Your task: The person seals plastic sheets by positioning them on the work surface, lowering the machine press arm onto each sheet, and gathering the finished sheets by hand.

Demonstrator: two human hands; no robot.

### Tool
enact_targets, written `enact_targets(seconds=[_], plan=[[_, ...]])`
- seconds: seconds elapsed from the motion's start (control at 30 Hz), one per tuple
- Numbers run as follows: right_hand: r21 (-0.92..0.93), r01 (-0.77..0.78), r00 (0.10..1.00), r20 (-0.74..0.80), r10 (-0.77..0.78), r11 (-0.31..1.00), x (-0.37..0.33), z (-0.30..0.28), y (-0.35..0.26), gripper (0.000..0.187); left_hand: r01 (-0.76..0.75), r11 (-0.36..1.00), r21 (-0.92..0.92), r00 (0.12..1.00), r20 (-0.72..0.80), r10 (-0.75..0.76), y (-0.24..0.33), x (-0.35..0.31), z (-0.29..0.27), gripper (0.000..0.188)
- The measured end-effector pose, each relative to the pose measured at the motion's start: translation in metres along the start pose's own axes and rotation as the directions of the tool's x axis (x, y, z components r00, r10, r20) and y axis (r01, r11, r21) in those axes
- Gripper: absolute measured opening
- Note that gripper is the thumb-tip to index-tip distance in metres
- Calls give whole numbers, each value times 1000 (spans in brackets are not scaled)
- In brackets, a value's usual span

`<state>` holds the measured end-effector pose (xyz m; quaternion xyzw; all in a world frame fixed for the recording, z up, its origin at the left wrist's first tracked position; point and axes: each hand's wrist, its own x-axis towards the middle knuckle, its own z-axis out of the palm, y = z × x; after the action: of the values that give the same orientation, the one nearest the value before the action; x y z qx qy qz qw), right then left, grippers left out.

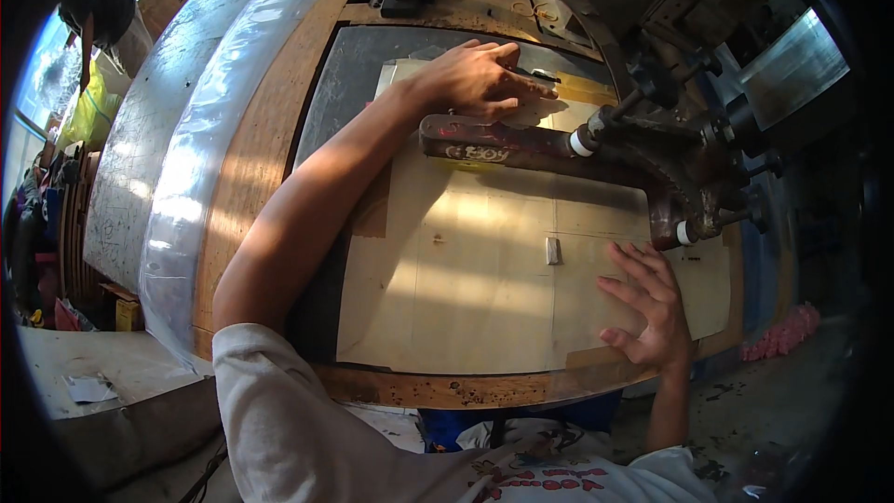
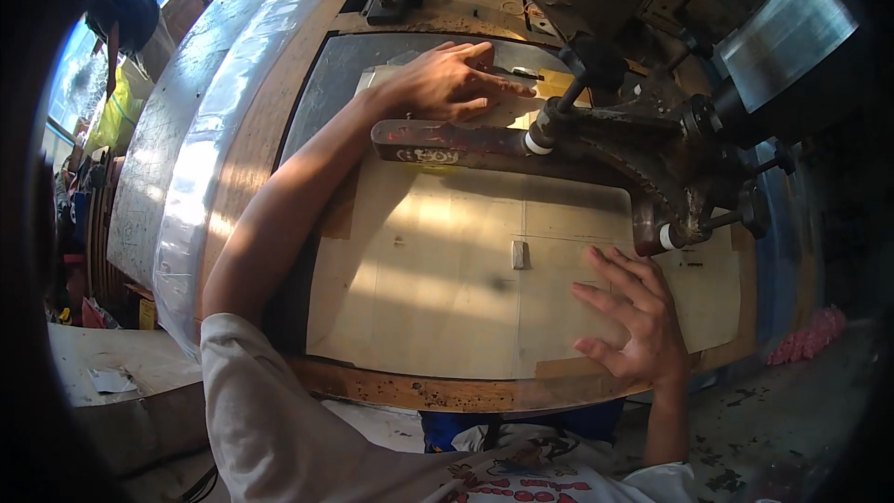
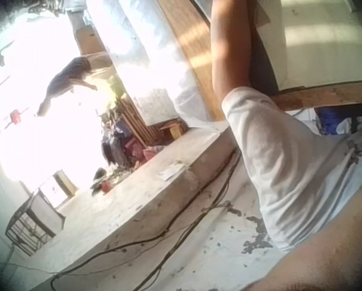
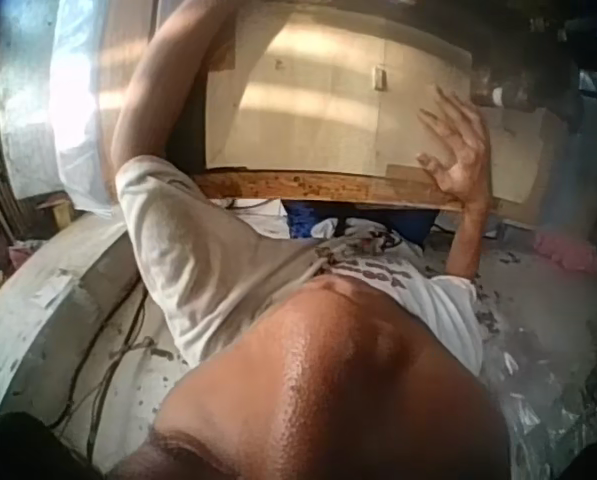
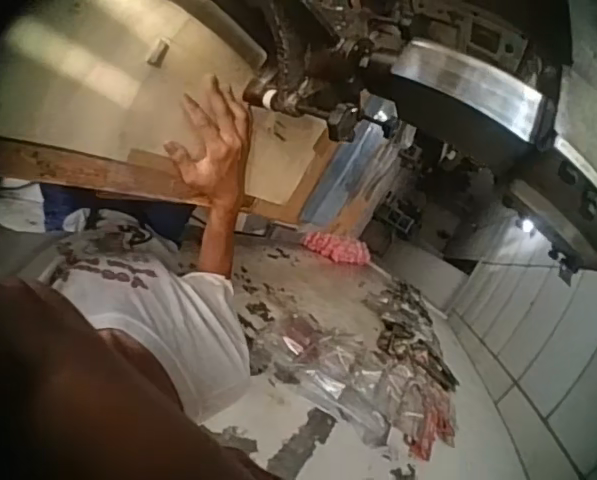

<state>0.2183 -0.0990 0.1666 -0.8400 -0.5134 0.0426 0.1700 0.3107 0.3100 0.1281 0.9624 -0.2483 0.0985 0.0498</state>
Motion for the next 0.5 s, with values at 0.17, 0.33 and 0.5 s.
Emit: enact_targets(seconds=[0.17,0.33,0.5], plan=[[8,-18,1000,22,18,1000,6,3,0,59,-29,997,-67,1000,-7,28,6,-2,-7,45],[-15,-23,999,28,23,1000,8,5,1,63,-7,1000,24,999,-37,8,11,-4,-7,48],[-37,-29,998,49,30,999,4,7,5,68,25,997,71,1000,-3,-25,15,-5,-5,48]])
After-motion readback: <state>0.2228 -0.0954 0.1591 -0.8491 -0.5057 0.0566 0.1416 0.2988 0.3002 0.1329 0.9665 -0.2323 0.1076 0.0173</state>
